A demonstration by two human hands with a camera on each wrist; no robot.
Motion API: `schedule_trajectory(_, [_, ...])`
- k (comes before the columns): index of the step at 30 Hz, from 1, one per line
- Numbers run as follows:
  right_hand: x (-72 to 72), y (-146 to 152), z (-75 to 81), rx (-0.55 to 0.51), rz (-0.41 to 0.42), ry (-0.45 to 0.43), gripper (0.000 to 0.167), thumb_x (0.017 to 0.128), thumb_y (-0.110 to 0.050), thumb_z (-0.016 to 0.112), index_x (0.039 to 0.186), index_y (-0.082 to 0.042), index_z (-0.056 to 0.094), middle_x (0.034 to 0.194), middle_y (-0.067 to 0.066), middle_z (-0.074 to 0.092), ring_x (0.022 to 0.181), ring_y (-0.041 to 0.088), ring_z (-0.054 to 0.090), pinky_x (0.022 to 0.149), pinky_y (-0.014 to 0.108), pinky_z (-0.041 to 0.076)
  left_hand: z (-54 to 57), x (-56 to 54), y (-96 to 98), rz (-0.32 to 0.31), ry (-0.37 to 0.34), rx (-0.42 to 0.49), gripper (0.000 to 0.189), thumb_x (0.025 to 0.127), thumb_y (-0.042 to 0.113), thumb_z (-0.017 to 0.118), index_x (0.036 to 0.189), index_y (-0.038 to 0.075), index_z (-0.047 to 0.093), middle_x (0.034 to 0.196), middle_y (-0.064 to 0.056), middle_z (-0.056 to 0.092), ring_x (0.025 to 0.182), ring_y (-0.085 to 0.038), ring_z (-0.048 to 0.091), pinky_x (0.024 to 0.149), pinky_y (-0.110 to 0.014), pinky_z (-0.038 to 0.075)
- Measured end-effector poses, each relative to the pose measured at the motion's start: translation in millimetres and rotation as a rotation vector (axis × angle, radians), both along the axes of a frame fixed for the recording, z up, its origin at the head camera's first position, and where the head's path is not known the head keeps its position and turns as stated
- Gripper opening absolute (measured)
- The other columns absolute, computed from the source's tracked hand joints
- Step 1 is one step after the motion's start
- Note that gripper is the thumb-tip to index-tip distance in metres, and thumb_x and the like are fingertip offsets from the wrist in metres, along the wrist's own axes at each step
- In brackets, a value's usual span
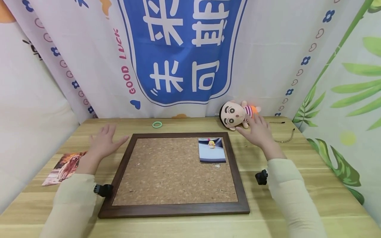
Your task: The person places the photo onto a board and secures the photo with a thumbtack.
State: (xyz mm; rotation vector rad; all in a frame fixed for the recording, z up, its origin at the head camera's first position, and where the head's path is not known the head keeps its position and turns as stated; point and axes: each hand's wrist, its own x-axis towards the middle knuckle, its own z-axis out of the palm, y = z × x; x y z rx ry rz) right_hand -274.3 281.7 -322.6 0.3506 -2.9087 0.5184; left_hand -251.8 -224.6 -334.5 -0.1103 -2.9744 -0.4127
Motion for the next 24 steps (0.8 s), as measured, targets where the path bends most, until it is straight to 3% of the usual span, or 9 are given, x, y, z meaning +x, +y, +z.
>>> schedule_trajectory(3, [-3.3,8,-11.9,-0.050,-0.011,0.040,0.070,0.086,-0.046,0.044,0.135,0.000,0.024,0.134,0.030,0.016,0.120,0.048,0.010,0.090,0.061,0.006,-5.8,1.8,-17.2,0.020,0.019,-0.033,0.090,0.081,0.064,0.030,0.134,-0.006,0.016,0.134,-0.032,0.010,0.121,-0.047,0.007,0.083,-0.068,0.002])
schedule_trajectory(7, [-9.6,15,-28.0,-0.136,0.003,0.059,0.063,0.086,-0.038,0.050,0.133,-0.001,0.029,0.132,0.028,0.025,0.118,0.045,0.020,0.091,0.058,0.013,-15.3,7.0,-39.8,0.047,0.049,0.007,0.088,0.081,0.061,0.035,0.133,-0.008,0.018,0.131,-0.035,0.014,0.118,-0.049,0.013,0.082,-0.067,0.010])
schedule_trajectory(15, [-14.5,19,-47.1,-0.305,-0.046,-0.161,0.057,0.086,-0.033,0.051,0.125,0.007,0.038,0.126,0.030,0.034,0.112,0.046,0.030,0.089,0.055,0.024,-35.7,26.4,-81.2,0.078,0.044,0.158,0.086,0.084,0.053,0.041,0.133,-0.011,0.011,0.130,-0.038,0.012,0.117,-0.051,0.014,0.084,-0.065,0.010])
schedule_trajectory(19, [-12.5,24,-57.9,-0.366,-0.048,-0.196,0.046,0.087,-0.024,0.053,0.118,0.008,0.046,0.121,0.029,0.040,0.105,0.042,0.039,0.086,0.051,0.030,-40.7,36.2,-99.3,0.111,0.028,0.185,0.082,0.085,0.050,0.041,0.132,-0.011,0.013,0.128,-0.037,0.019,0.113,-0.052,0.020,0.084,-0.061,0.019])
schedule_trajectory(24, [-11.8,31,-68.5,-0.376,-0.050,-0.170,0.034,0.087,-0.016,0.052,0.109,0.010,0.054,0.109,0.026,0.051,0.092,0.034,0.048,0.079,0.044,0.036,-48.0,48.0,-124.4,0.162,-0.003,0.226,0.074,0.086,0.044,0.044,0.128,-0.013,0.025,0.119,-0.039,0.030,0.102,-0.053,0.030,0.077,-0.059,0.028])
